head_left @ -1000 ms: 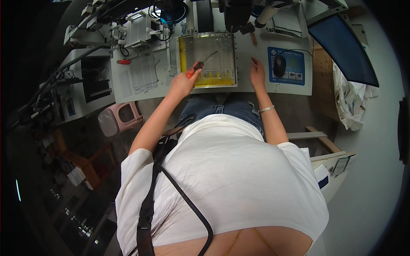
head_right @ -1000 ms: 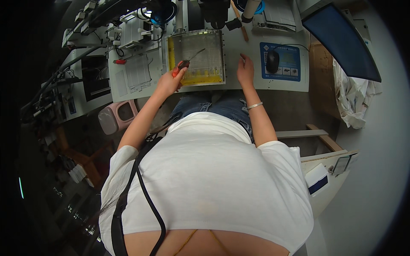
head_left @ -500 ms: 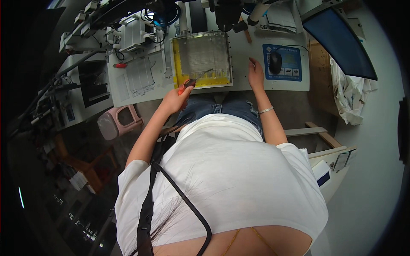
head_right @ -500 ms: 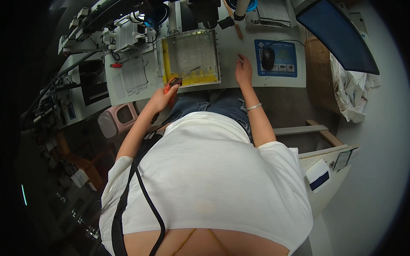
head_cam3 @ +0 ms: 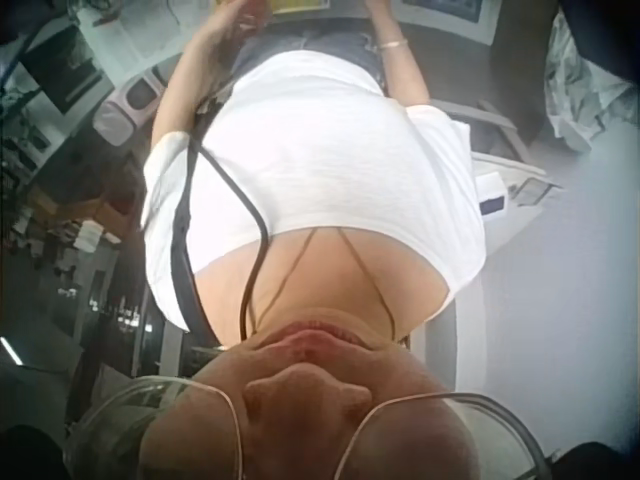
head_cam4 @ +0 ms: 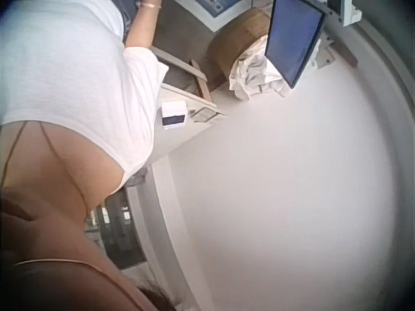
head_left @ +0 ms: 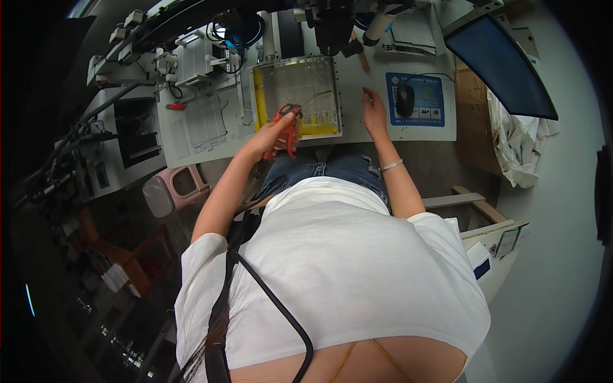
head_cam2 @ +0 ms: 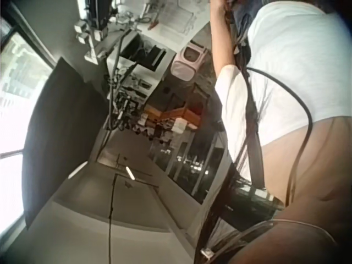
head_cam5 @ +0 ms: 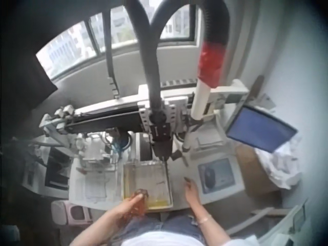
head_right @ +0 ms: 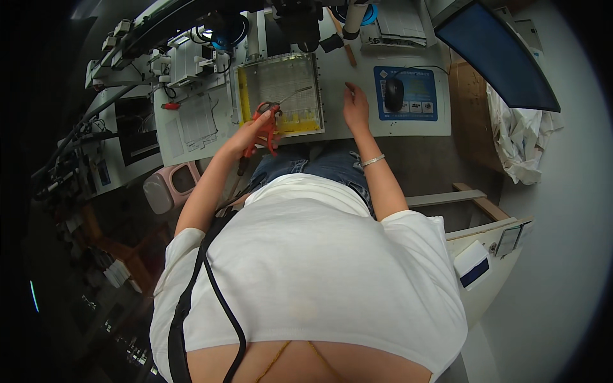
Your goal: The recorder unpackages plates, loads them into an automated industrial machine, performs adjustments using a tool, and records data at a computer workstation.
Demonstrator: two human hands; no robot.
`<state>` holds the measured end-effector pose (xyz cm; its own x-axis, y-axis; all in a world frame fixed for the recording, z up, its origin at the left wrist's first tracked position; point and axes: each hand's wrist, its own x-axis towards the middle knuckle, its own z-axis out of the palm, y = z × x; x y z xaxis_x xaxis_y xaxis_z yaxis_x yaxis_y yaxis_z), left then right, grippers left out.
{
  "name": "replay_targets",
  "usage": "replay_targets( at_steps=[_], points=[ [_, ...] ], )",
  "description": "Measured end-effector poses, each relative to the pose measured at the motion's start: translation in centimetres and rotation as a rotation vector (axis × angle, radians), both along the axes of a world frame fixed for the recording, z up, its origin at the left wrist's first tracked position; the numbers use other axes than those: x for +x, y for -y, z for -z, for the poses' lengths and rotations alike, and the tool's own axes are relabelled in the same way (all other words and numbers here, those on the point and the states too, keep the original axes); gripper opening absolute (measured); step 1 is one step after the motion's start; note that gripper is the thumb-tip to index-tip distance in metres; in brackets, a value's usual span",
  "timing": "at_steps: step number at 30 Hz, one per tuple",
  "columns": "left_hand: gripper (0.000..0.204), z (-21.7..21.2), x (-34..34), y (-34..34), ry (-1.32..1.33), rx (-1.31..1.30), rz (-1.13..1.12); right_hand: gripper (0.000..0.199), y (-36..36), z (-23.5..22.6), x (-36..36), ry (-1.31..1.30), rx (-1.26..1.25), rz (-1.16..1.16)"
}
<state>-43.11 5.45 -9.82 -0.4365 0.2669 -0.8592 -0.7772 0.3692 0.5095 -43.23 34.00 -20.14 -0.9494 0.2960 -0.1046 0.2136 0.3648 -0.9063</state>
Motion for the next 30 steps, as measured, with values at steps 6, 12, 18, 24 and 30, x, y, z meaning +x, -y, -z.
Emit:
replay_targets(
  at_steps=[6,12,18,24,30],
  points=[
    [0.078,1.7,-6.5,-1.6,-0.021,0.189,-0.035,0.024,-3.6,2.2,-3.1,-0.103,0.166,0.038],
    [0.081,2.8,-8.7,-4.3,-0.021,0.255,-0.055,0.026,-4.4,6.8,-9.0,-0.154,0.632,-0.205],
    [0.075,2.8,-8.8,-6.1,0.111,0.345,-0.219,0.034,-1.9,6.6,-11.9,-0.026,0.961,-0.296],
    [0.07,3.5,-10.1,-8.5,0.193,0.343,-0.178,0.033,-3.8,10.7,-11.3,0.201,0.627,-0.104],
    [0.07,4.6,-10.6,-7.5,0.205,0.308,-0.206,0.026,-8.1,1.9,3.3,0.355,-0.195,-0.264]
  ],
)
